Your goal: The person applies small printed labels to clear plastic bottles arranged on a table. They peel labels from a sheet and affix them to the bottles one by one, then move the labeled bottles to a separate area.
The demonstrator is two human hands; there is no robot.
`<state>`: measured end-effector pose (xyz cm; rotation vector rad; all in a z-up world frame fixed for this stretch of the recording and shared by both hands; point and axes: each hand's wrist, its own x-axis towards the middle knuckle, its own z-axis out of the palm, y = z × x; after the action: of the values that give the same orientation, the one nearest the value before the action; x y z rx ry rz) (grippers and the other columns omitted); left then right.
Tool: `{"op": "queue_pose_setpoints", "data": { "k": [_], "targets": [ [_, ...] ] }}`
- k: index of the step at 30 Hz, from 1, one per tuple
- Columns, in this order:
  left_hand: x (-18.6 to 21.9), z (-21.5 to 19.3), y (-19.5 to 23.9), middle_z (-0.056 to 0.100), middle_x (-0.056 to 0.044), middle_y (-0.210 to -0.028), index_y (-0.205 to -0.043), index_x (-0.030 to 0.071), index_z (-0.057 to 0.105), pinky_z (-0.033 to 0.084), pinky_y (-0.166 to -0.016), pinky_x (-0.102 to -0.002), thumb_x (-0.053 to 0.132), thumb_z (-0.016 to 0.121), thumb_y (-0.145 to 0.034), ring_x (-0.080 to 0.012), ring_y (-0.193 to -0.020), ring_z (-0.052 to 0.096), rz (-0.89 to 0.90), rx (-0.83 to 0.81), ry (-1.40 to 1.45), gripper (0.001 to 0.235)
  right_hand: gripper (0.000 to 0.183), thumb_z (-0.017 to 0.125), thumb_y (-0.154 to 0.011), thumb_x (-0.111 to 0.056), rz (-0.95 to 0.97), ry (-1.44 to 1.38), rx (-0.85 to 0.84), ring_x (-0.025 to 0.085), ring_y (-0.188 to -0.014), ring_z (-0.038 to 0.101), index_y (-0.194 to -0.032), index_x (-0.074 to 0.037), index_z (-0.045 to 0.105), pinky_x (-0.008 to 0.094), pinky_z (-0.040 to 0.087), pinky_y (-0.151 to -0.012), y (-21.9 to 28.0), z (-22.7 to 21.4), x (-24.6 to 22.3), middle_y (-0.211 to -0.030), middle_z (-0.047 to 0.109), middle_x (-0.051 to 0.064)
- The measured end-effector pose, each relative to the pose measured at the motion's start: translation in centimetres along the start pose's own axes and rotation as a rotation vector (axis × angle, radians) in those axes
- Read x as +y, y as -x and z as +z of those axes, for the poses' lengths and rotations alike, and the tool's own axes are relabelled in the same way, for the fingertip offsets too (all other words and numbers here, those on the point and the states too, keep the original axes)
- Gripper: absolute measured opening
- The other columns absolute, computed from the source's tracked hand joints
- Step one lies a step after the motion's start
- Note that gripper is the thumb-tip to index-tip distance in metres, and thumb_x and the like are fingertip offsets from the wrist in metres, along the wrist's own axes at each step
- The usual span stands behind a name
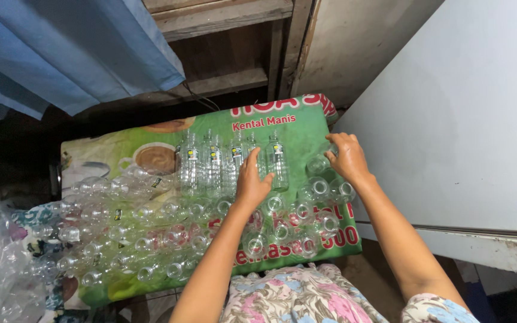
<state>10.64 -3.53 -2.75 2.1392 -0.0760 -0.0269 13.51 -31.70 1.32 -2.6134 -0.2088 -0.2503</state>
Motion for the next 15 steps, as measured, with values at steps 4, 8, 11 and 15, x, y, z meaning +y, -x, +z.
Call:
{"op": "queue_pose_setpoints", "data": {
  "k": [4,8,11,15],
  "targets": [
    [-0.5,0.0,0.6,0.051,-0.027,-0.147,-0.149,0.003,0.039,0.04,-0.114,-0.046,0.01,0.081,-0.08,-0.0421,-0.138,0.048,0.053,0.028,0.009,0.081,0.049,0.085,-0.071,-0.006,0.033,0.023,-0.05,0.036,-0.105,0.061,-0.117,-0.005,0.07,0.045,0.052,-0.091,0.4,1.4,0.9,-0.109,0.069,0.014],
    [-0.6,0.1,0.9,0.052,-0.025,-0.146,-0.148,0.003,0.041,0.04,-0.113,-0.046,0.011,0.08,-0.08,-0.0412,-0.137,0.049,0.009,0.0,0.015,0.079,0.05,0.087,-0.07,-0.009,0.02,0.054,-0.064,0.037,-0.107,0.06,-0.117,-0.005,0.07,0.045,0.052,-0.093,0.8,1.5,0.8,-0.114,0.068,0.014],
    [-0.7,0.0,1.1,0.053,-0.025,-0.145,-0.147,0.004,0.042,0.041,-0.113,-0.046,0.012,0.08,-0.08,-0.0411,-0.137,0.05,0.007,-0.001,0.018,0.077,0.051,0.088,-0.071,-0.013,-0.008,0.027,-0.049,0.037,-0.107,0.06,-0.118,-0.004,0.07,0.045,0.051,-0.093,0.7,1.0,-0.1,-0.117,0.067,0.015],
    [-1.3,-0.1,1.2,0.056,-0.024,-0.143,-0.146,0.005,0.045,0.042,-0.112,-0.046,0.012,0.081,-0.079,-0.0411,-0.135,0.051,0.045,0.047,0.005,0.076,0.051,0.088,-0.071,-0.018,-0.014,0.074,-0.044,0.037,-0.107,0.06,-0.117,-0.005,0.071,0.047,0.049,-0.09,0.2,0.3,-1.8,-0.116,0.068,0.014]
  ]
}}
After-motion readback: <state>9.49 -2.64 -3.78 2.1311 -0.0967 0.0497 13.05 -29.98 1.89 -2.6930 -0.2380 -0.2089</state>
